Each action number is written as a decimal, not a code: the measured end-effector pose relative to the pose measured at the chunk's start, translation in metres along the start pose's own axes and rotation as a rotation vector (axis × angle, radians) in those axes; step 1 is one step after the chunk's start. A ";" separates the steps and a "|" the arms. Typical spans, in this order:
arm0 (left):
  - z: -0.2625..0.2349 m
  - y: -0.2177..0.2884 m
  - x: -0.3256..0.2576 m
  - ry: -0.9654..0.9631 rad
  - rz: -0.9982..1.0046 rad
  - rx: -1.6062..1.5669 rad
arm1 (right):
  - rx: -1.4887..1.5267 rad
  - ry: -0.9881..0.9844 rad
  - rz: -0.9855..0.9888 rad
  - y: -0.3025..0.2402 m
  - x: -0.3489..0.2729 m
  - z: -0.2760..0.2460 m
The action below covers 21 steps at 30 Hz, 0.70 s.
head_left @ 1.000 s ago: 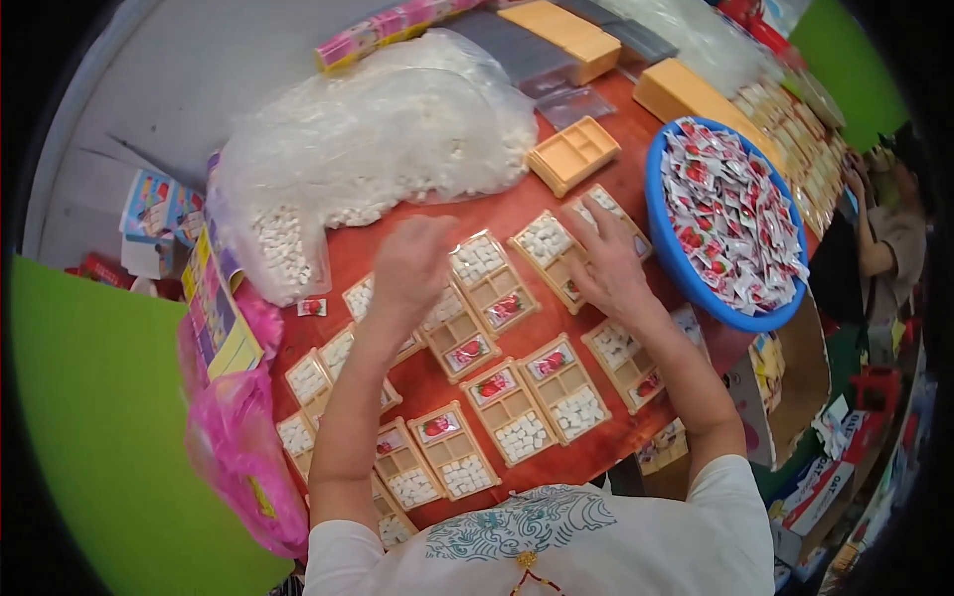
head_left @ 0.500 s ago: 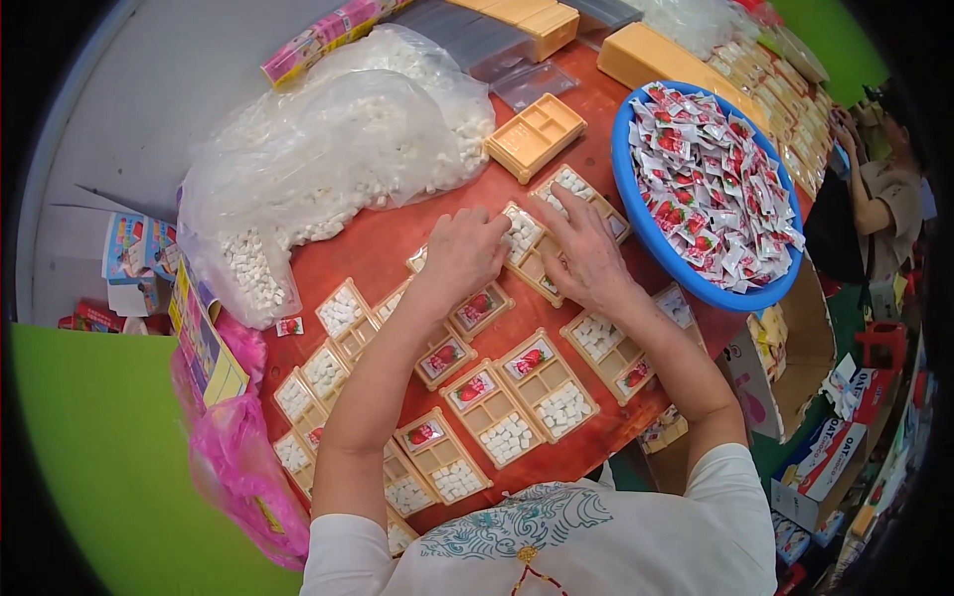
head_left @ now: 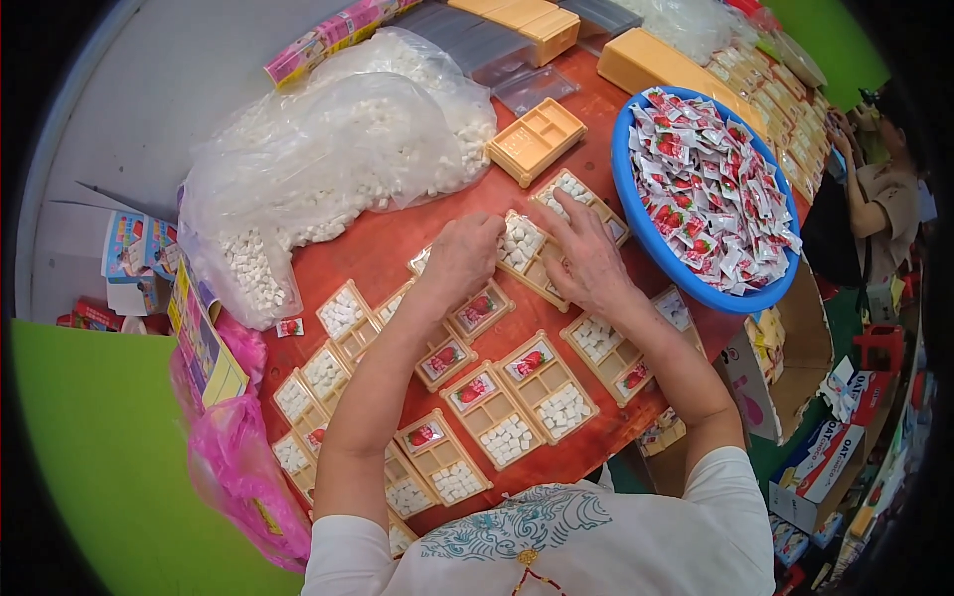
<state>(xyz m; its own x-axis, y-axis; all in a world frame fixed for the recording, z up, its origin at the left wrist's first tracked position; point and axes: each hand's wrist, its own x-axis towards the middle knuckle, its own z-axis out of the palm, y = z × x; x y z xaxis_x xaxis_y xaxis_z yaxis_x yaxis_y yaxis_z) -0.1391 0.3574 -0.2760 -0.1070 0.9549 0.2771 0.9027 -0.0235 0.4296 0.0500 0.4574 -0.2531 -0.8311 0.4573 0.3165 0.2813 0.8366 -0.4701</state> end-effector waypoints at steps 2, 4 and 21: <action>0.001 -0.004 0.002 0.039 -0.014 -0.061 | -0.013 0.015 -0.007 0.000 0.000 0.000; 0.001 -0.005 0.005 0.116 -0.009 -0.106 | -0.011 0.011 -0.003 0.002 -0.001 0.001; -0.049 0.007 -0.012 0.357 -0.100 -0.158 | -0.043 -0.013 -0.058 -0.008 0.005 0.011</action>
<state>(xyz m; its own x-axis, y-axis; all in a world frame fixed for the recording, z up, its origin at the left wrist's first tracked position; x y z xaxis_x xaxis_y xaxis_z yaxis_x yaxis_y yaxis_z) -0.1524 0.3311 -0.2339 -0.3542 0.7927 0.4961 0.8083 -0.0073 0.5887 0.0383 0.4503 -0.2568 -0.8526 0.4038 0.3316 0.2526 0.8741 -0.4149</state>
